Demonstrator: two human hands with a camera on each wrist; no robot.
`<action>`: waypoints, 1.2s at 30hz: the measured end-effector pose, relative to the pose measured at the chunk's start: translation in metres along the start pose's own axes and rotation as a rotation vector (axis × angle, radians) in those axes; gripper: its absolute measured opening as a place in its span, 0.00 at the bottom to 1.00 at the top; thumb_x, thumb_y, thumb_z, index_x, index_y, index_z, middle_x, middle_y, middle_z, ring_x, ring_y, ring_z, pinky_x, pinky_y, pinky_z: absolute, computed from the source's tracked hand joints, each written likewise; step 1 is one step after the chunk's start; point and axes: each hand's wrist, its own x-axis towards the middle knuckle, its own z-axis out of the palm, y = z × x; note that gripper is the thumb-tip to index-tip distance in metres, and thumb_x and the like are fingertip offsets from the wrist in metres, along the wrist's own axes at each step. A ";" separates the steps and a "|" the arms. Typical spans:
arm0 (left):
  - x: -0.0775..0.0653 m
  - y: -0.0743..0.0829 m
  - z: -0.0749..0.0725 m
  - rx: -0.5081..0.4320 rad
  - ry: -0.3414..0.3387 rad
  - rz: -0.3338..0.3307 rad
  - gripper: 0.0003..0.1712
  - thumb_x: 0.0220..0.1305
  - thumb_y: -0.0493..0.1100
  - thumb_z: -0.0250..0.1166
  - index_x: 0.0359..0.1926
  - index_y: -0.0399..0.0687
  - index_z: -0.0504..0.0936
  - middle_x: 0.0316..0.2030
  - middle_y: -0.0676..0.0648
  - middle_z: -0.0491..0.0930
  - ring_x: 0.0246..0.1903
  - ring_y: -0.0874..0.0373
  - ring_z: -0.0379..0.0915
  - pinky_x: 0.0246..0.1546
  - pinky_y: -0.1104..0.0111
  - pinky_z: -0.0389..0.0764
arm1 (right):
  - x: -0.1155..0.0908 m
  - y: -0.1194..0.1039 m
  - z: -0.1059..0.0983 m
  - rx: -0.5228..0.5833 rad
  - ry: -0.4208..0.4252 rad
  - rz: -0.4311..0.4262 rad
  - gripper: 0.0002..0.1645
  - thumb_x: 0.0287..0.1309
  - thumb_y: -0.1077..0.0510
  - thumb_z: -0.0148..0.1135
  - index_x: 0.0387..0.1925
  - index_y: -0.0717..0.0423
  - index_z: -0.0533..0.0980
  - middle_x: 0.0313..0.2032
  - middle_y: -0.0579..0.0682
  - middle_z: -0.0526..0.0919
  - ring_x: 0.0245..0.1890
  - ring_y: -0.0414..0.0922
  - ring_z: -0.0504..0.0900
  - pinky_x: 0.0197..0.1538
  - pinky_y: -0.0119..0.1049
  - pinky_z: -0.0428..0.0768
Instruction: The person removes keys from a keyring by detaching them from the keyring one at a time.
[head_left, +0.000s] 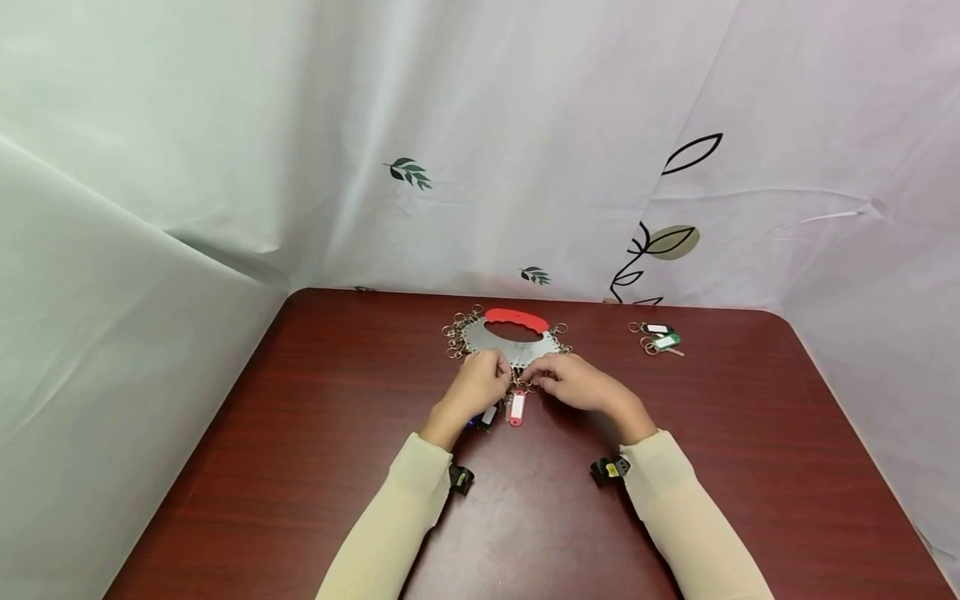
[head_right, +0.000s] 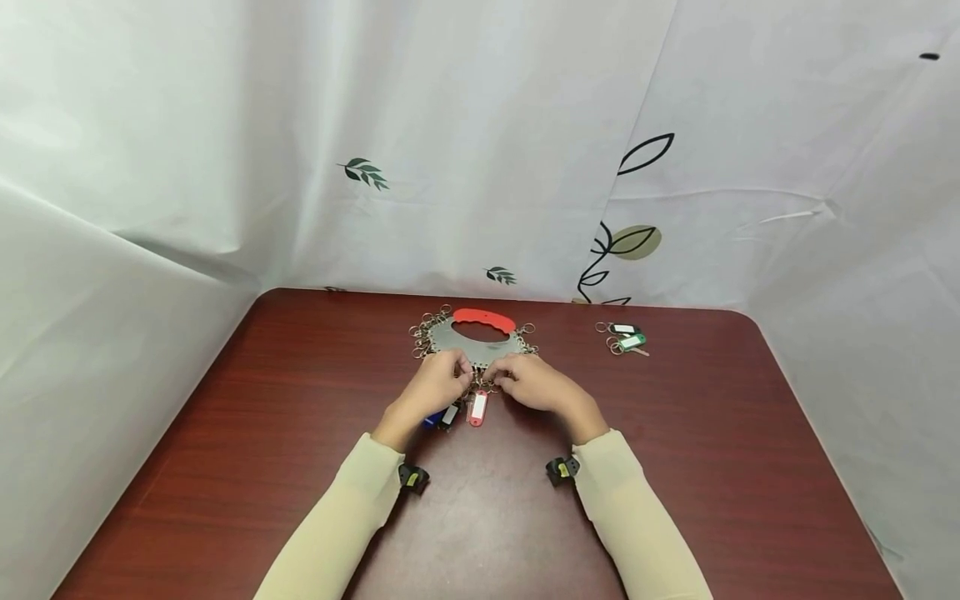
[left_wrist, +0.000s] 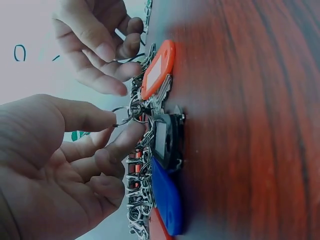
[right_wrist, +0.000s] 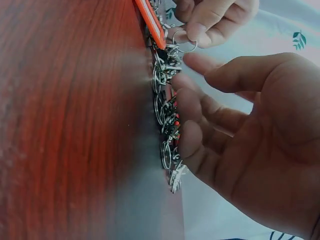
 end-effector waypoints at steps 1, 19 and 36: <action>0.000 0.000 0.000 -0.005 0.002 -0.003 0.05 0.62 0.32 0.63 0.30 0.44 0.80 0.26 0.50 0.79 0.29 0.57 0.74 0.37 0.64 0.80 | 0.000 -0.001 0.000 -0.001 0.006 0.008 0.14 0.70 0.65 0.57 0.48 0.53 0.86 0.45 0.48 0.88 0.46 0.44 0.82 0.54 0.44 0.80; -0.002 -0.003 0.000 -0.094 0.028 -0.038 0.04 0.66 0.34 0.64 0.33 0.45 0.80 0.26 0.50 0.80 0.26 0.60 0.73 0.30 0.70 0.76 | 0.010 -0.011 0.015 -0.033 0.047 0.042 0.10 0.70 0.58 0.61 0.39 0.54 0.87 0.35 0.45 0.89 0.37 0.39 0.84 0.46 0.40 0.83; -0.001 -0.003 -0.001 -0.217 0.073 -0.014 0.06 0.67 0.35 0.64 0.34 0.42 0.87 0.29 0.47 0.86 0.27 0.62 0.75 0.32 0.69 0.77 | 0.021 -0.016 0.013 0.030 0.060 0.133 0.12 0.74 0.60 0.56 0.33 0.57 0.79 0.23 0.45 0.74 0.25 0.39 0.72 0.34 0.34 0.73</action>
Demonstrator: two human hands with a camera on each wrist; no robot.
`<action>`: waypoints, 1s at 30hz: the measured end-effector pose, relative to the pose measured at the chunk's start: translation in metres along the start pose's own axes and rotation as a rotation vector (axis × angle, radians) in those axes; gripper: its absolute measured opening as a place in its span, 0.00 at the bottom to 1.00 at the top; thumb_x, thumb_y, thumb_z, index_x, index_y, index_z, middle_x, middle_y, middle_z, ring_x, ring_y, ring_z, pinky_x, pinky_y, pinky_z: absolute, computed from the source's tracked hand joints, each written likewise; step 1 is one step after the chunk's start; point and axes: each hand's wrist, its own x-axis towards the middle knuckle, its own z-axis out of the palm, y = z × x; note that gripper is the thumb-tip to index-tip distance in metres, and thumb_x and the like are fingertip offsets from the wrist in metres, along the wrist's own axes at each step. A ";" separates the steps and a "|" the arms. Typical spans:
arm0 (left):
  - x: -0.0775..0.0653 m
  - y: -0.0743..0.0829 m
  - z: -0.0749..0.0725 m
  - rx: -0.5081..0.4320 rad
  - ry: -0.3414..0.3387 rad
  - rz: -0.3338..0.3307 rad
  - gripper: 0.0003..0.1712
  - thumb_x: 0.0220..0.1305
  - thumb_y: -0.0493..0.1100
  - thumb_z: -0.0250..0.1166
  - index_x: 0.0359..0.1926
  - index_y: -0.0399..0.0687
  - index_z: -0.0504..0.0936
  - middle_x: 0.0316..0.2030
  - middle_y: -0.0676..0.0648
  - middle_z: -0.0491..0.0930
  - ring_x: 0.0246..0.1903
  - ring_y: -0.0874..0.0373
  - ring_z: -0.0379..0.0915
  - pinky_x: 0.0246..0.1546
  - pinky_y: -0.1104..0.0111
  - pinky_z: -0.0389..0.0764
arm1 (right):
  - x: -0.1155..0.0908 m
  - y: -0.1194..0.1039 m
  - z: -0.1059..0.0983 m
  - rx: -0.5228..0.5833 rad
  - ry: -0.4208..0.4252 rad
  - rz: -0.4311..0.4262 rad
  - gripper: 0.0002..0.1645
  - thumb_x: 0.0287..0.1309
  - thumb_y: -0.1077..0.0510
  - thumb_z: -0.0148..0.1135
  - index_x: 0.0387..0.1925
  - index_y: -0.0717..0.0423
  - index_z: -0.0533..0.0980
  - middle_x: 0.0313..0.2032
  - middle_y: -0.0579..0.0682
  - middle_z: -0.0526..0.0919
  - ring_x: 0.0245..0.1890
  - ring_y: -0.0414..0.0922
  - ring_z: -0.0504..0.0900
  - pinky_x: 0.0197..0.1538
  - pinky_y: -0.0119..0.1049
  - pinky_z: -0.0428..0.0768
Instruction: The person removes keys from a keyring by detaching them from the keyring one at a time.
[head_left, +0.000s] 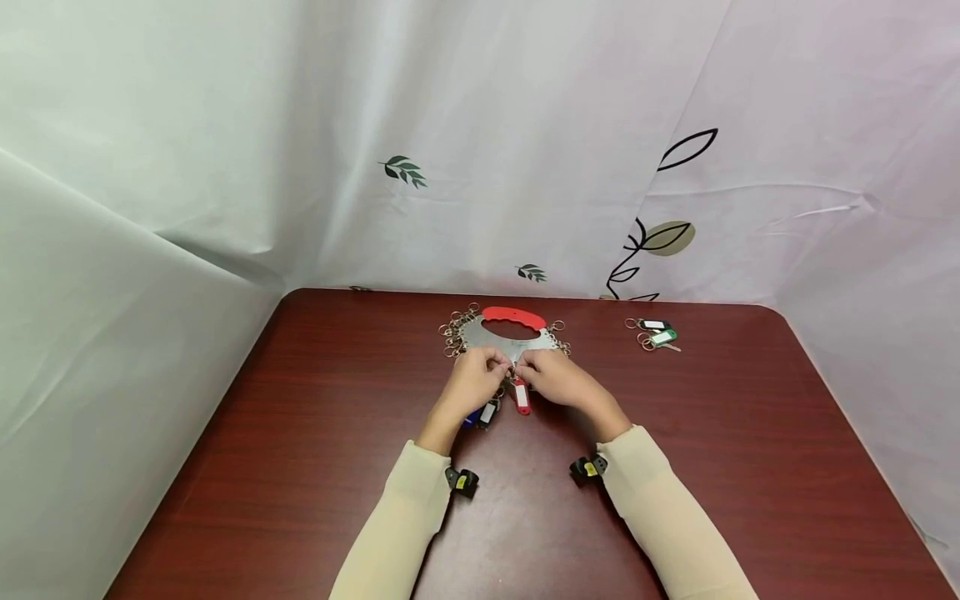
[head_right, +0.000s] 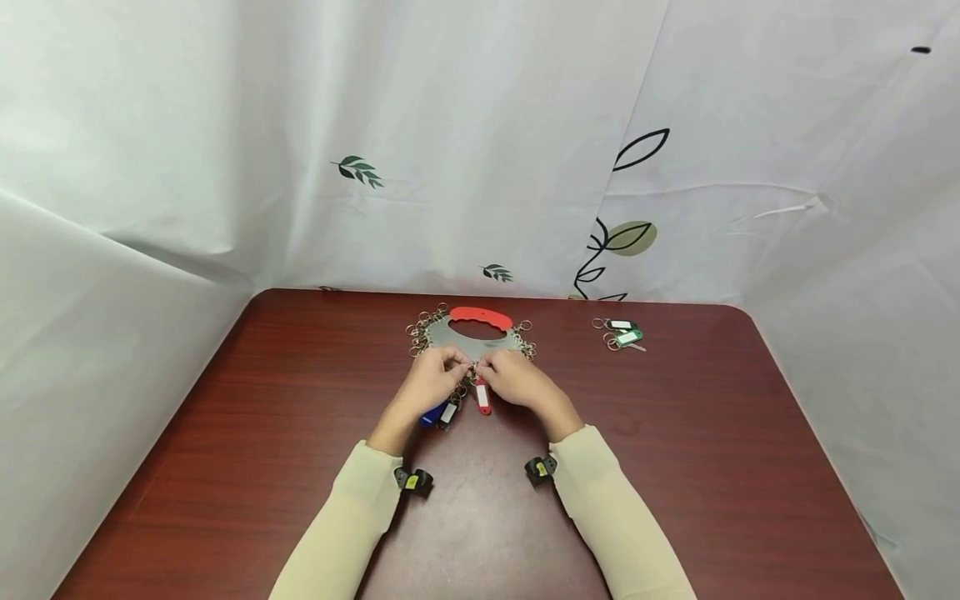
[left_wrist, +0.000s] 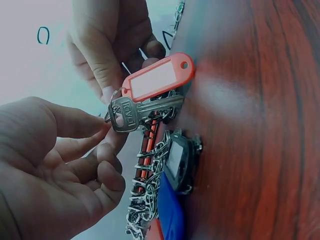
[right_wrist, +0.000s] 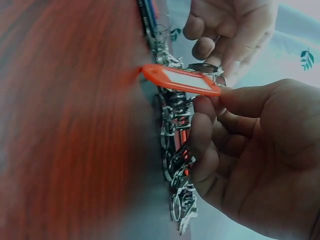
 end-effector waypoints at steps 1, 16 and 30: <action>0.000 0.001 -0.001 -0.008 0.000 0.001 0.06 0.67 0.34 0.64 0.35 0.42 0.88 0.29 0.47 0.86 0.27 0.62 0.75 0.32 0.69 0.76 | 0.001 -0.001 -0.001 0.010 -0.003 0.011 0.12 0.75 0.59 0.56 0.33 0.56 0.79 0.23 0.45 0.75 0.25 0.39 0.72 0.34 0.34 0.73; 0.000 0.000 -0.009 -0.099 0.040 0.001 0.06 0.66 0.33 0.65 0.39 0.39 0.89 0.31 0.44 0.87 0.27 0.62 0.76 0.31 0.70 0.78 | 0.005 -0.005 -0.003 0.165 0.025 0.052 0.16 0.77 0.59 0.51 0.33 0.58 0.80 0.24 0.48 0.78 0.24 0.39 0.71 0.34 0.34 0.72; 0.000 0.002 -0.005 -0.070 0.074 0.017 0.04 0.67 0.32 0.66 0.38 0.39 0.87 0.29 0.44 0.85 0.26 0.61 0.73 0.30 0.70 0.75 | 0.004 -0.006 0.000 0.186 0.095 0.044 0.09 0.73 0.60 0.58 0.40 0.58 0.82 0.28 0.49 0.79 0.24 0.41 0.71 0.31 0.35 0.73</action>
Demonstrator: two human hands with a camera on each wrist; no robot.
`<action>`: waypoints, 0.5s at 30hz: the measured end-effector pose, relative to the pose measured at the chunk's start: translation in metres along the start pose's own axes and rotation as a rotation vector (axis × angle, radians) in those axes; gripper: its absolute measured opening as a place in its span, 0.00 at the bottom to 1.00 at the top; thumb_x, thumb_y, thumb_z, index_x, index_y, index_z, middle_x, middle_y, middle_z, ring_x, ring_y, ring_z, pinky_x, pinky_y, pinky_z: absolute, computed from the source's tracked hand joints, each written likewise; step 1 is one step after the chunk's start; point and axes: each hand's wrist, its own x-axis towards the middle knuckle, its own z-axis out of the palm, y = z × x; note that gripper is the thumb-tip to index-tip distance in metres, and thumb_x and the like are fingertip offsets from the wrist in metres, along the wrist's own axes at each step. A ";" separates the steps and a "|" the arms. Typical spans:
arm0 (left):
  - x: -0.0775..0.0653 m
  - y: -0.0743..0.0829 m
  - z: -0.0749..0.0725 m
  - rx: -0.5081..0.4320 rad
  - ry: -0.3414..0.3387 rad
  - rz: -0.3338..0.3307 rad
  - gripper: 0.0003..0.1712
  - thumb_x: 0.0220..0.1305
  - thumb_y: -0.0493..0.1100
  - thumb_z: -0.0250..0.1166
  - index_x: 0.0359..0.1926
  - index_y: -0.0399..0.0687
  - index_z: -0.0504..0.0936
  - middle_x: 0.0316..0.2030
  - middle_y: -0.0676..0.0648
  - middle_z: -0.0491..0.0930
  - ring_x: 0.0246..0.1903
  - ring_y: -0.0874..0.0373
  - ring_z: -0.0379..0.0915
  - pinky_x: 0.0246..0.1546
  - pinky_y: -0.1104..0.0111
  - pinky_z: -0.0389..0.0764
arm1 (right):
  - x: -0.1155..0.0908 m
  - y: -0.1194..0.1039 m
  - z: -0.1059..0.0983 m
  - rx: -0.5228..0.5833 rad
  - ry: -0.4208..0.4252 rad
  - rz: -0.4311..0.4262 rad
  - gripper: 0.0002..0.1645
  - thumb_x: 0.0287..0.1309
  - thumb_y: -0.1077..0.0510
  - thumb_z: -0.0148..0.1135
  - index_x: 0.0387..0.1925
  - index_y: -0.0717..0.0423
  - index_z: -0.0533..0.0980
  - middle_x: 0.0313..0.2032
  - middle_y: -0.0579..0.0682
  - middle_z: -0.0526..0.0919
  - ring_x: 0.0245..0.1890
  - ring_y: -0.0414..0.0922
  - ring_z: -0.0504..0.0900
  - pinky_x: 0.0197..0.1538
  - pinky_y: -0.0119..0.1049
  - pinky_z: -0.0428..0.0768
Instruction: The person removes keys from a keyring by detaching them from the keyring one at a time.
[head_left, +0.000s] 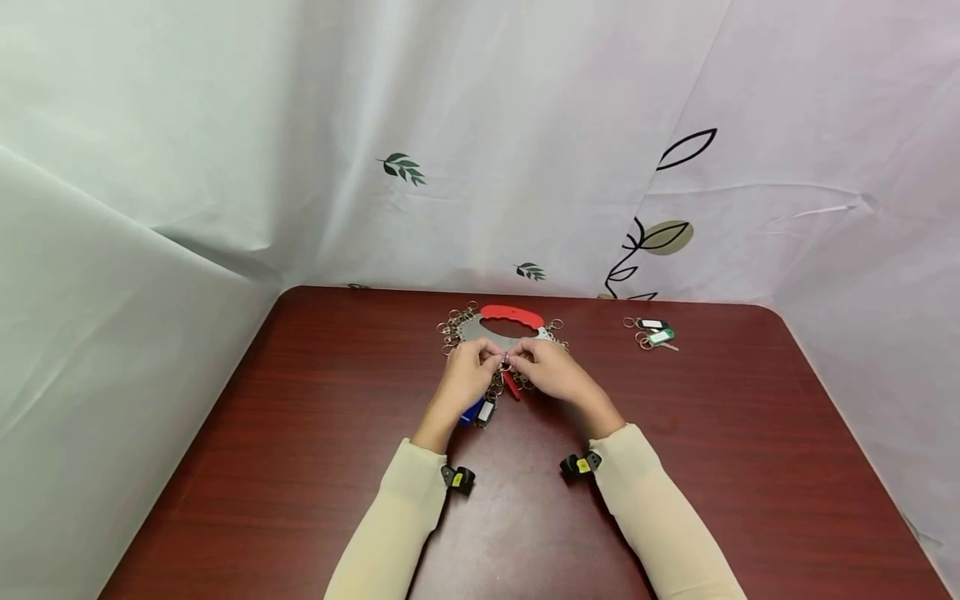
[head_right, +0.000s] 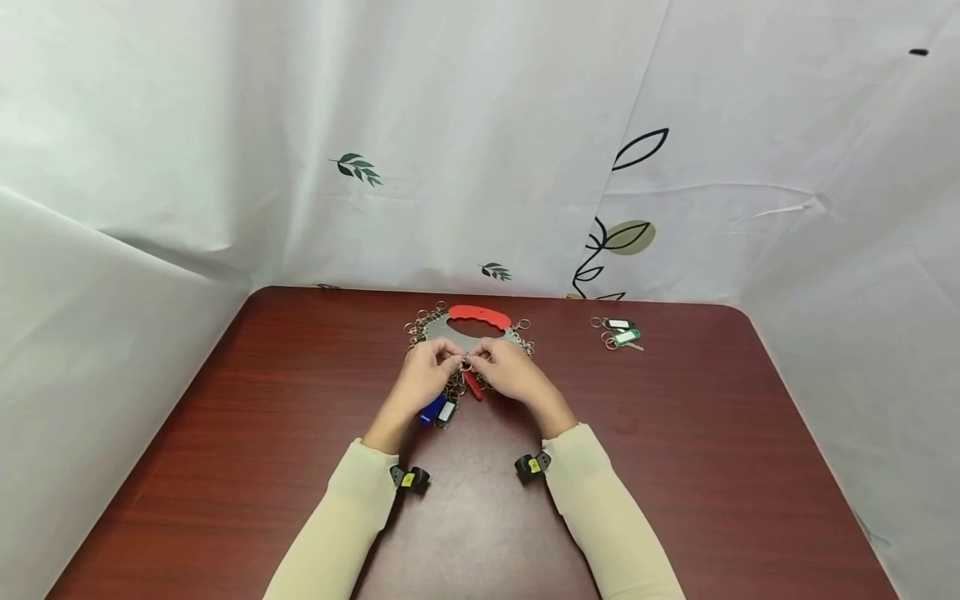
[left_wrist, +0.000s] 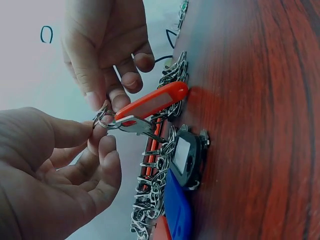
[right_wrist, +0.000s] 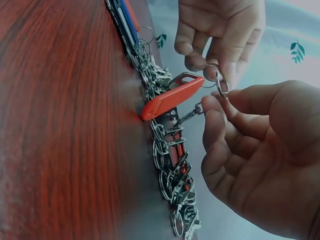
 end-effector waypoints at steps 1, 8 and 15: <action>0.000 0.000 0.000 0.001 -0.001 -0.002 0.03 0.68 0.33 0.66 0.38 0.39 0.86 0.29 0.45 0.84 0.26 0.62 0.72 0.30 0.70 0.75 | 0.000 0.000 0.000 0.002 0.006 0.000 0.08 0.73 0.60 0.59 0.41 0.58 0.82 0.28 0.49 0.80 0.24 0.41 0.71 0.31 0.35 0.72; 0.001 0.001 0.002 -0.019 0.015 0.007 0.03 0.67 0.34 0.68 0.40 0.38 0.84 0.30 0.44 0.85 0.27 0.61 0.75 0.31 0.70 0.76 | 0.001 0.001 0.001 0.047 0.026 -0.023 0.05 0.71 0.62 0.60 0.41 0.59 0.81 0.31 0.54 0.84 0.25 0.41 0.73 0.31 0.33 0.73; 0.000 0.002 0.005 -0.015 0.079 -0.008 0.05 0.67 0.37 0.69 0.42 0.42 0.83 0.32 0.46 0.86 0.31 0.57 0.79 0.35 0.67 0.79 | 0.000 0.001 0.002 0.082 0.047 0.014 0.04 0.71 0.62 0.61 0.39 0.59 0.80 0.31 0.55 0.85 0.25 0.41 0.76 0.29 0.32 0.75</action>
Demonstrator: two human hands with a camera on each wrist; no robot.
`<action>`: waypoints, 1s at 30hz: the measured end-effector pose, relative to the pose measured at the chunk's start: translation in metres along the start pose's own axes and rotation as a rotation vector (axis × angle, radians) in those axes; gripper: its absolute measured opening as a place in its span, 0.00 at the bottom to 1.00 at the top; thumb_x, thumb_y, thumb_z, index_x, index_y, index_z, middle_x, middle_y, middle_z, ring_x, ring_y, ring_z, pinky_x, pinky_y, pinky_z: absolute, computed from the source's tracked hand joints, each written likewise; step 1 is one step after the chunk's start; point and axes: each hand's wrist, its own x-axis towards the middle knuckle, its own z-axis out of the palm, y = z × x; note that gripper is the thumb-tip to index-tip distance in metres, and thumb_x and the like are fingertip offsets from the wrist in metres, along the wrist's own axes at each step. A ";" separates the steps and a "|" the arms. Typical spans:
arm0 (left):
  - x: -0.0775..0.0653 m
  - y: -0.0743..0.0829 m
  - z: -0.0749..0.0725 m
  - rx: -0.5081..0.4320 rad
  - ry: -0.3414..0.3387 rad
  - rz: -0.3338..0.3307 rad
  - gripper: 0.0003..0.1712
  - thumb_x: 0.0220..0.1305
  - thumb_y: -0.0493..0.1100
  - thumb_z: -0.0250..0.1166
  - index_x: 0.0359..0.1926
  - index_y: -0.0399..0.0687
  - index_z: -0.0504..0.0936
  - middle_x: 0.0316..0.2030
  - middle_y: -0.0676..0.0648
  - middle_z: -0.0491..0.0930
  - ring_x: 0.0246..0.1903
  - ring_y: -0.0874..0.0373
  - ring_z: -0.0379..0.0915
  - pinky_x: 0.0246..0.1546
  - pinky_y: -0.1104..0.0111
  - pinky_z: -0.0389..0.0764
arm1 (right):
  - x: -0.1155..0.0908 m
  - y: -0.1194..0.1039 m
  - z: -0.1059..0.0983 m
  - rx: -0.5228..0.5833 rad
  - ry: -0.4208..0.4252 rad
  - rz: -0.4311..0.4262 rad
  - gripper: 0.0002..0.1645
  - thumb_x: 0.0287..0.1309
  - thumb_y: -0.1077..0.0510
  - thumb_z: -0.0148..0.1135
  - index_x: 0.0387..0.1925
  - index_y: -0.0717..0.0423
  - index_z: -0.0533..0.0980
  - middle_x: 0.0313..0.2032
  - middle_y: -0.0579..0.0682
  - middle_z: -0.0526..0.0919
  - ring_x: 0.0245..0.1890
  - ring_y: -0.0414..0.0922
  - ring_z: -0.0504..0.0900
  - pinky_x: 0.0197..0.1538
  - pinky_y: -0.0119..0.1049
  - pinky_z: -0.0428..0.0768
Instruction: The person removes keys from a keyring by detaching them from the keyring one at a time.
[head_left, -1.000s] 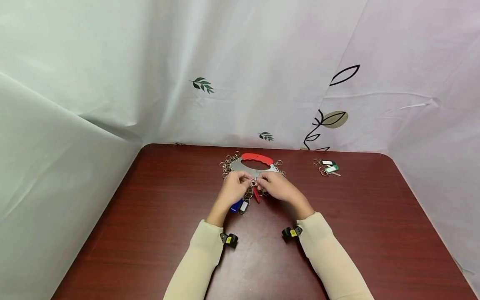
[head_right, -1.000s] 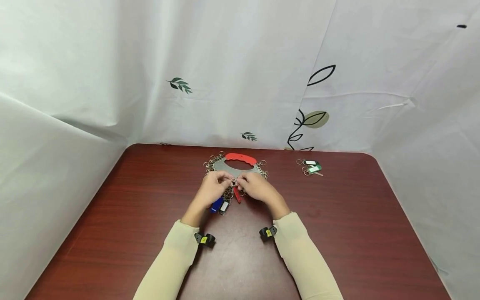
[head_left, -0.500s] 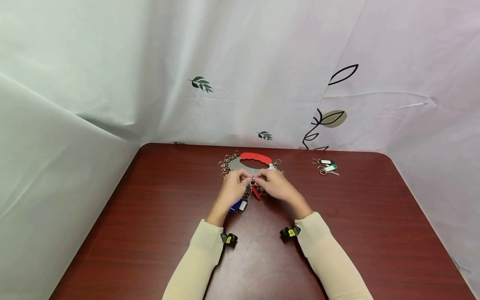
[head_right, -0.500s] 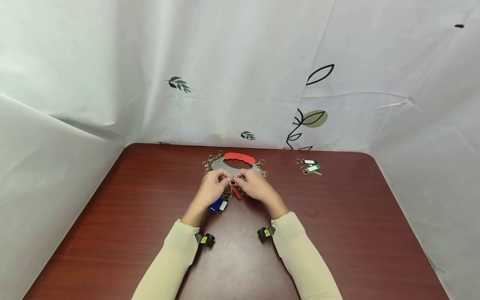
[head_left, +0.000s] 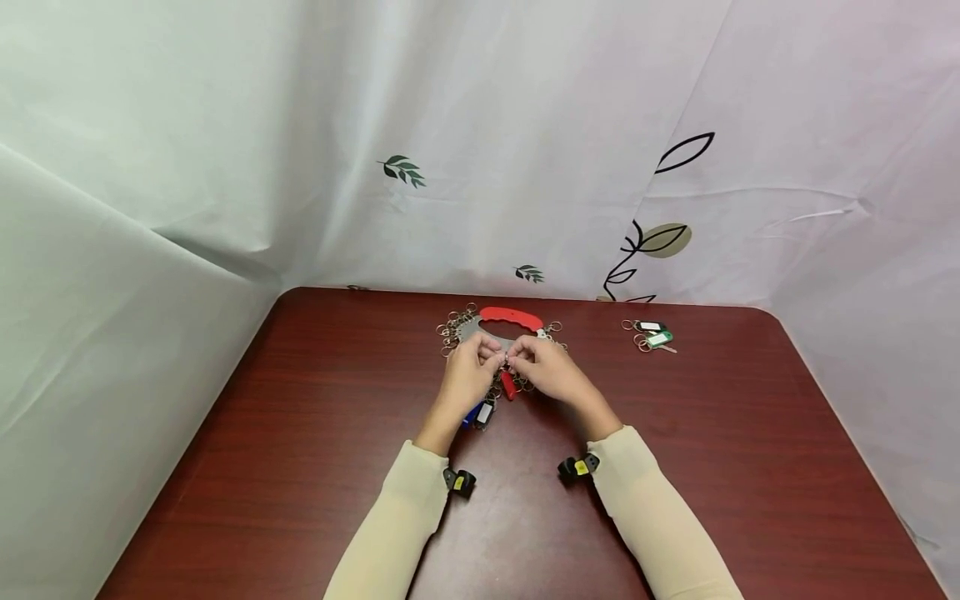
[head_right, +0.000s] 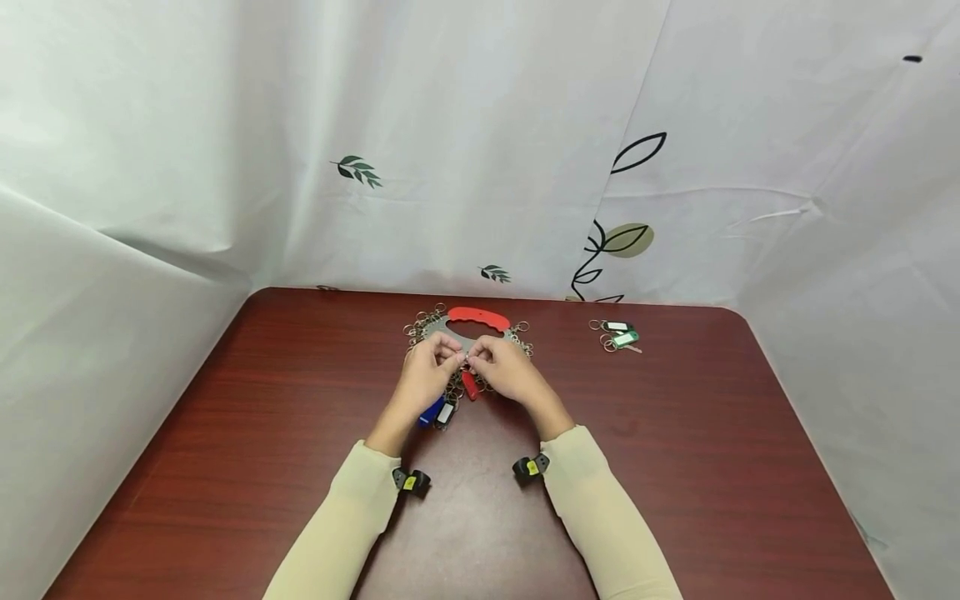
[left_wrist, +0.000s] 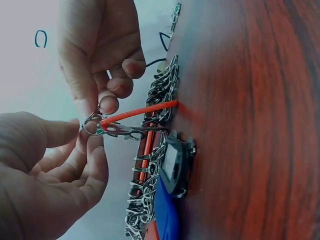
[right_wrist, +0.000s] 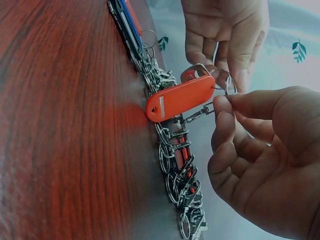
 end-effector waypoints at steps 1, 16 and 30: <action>0.000 -0.001 0.000 -0.001 0.001 0.003 0.05 0.67 0.37 0.69 0.41 0.42 0.83 0.32 0.45 0.87 0.31 0.56 0.80 0.35 0.67 0.80 | 0.000 0.000 0.000 0.011 0.006 0.010 0.05 0.71 0.62 0.61 0.38 0.59 0.80 0.31 0.55 0.85 0.26 0.42 0.76 0.29 0.32 0.75; -0.002 -0.002 -0.001 -0.078 -0.087 0.009 0.03 0.62 0.29 0.68 0.37 0.36 0.86 0.30 0.42 0.86 0.29 0.57 0.81 0.33 0.69 0.82 | -0.001 0.000 -0.005 0.030 0.012 0.094 0.11 0.65 0.64 0.55 0.43 0.60 0.82 0.29 0.52 0.85 0.24 0.40 0.76 0.28 0.32 0.74; -0.003 0.005 0.003 -0.115 0.010 0.036 0.03 0.60 0.30 0.69 0.36 0.36 0.86 0.31 0.39 0.87 0.31 0.52 0.83 0.37 0.67 0.84 | -0.003 0.001 -0.006 0.081 0.005 0.110 0.07 0.70 0.62 0.61 0.41 0.62 0.83 0.27 0.51 0.88 0.25 0.43 0.84 0.28 0.32 0.79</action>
